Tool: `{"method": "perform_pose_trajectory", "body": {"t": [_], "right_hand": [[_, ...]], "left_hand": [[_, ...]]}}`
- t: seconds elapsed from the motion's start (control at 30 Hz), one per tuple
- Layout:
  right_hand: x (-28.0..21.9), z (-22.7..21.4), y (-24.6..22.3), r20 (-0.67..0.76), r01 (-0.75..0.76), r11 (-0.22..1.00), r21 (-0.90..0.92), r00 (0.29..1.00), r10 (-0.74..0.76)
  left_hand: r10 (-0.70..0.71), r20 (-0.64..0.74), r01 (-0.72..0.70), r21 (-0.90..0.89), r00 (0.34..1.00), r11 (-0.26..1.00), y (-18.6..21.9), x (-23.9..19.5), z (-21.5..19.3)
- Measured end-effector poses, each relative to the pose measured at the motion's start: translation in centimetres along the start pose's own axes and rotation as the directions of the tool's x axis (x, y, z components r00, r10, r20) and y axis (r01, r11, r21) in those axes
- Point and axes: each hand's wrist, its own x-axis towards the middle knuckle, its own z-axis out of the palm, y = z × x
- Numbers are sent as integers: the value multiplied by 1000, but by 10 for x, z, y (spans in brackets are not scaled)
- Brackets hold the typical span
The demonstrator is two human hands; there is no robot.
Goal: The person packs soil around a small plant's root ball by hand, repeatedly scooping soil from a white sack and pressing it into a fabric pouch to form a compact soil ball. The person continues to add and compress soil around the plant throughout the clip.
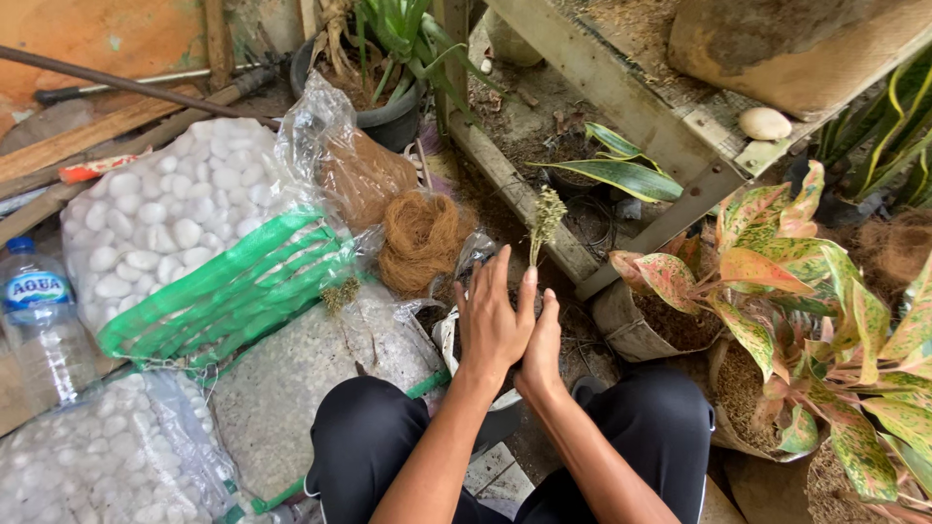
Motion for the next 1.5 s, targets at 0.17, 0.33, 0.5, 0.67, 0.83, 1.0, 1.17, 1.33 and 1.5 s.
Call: {"method": "perform_pose_trajectory", "body": {"t": [0.17,0.33,0.5,0.67,0.83,1.0,1.17,1.33,1.5], "right_hand": [[-5,-5,-8,-50,-48,998,42,998,50],[-11,-7,-17,58,-132,978,164,991,124],[-17,1,-24,99,-46,998,45,994,41],[-26,3,-19,171,-45,999,9,984,43],[-22,0,-15,121,-68,994,-86,990,79],[-10,-7,-17,167,-19,999,-44,986,26],[-4,-14,-26,102,-87,995,-50,991,91],[-9,-23,-18,252,70,997,15,965,-72],[7,-32,-9,241,136,991,-17,962,-128]], "left_hand": [[-87,168,133,-286,982,949,12,1,-13],[-109,287,206,-331,952,921,20,0,-23],[13,174,13,-145,985,989,20,-1,-26],[9,289,10,-66,957,998,11,-3,-11],[-82,377,68,52,923,996,8,3,1],[15,283,5,-72,959,997,17,-1,-14],[272,56,-263,-125,961,957,22,-10,-33],[419,151,-400,-141,895,906,22,-20,-25],[405,168,-389,-119,899,913,16,-19,-15]]}}
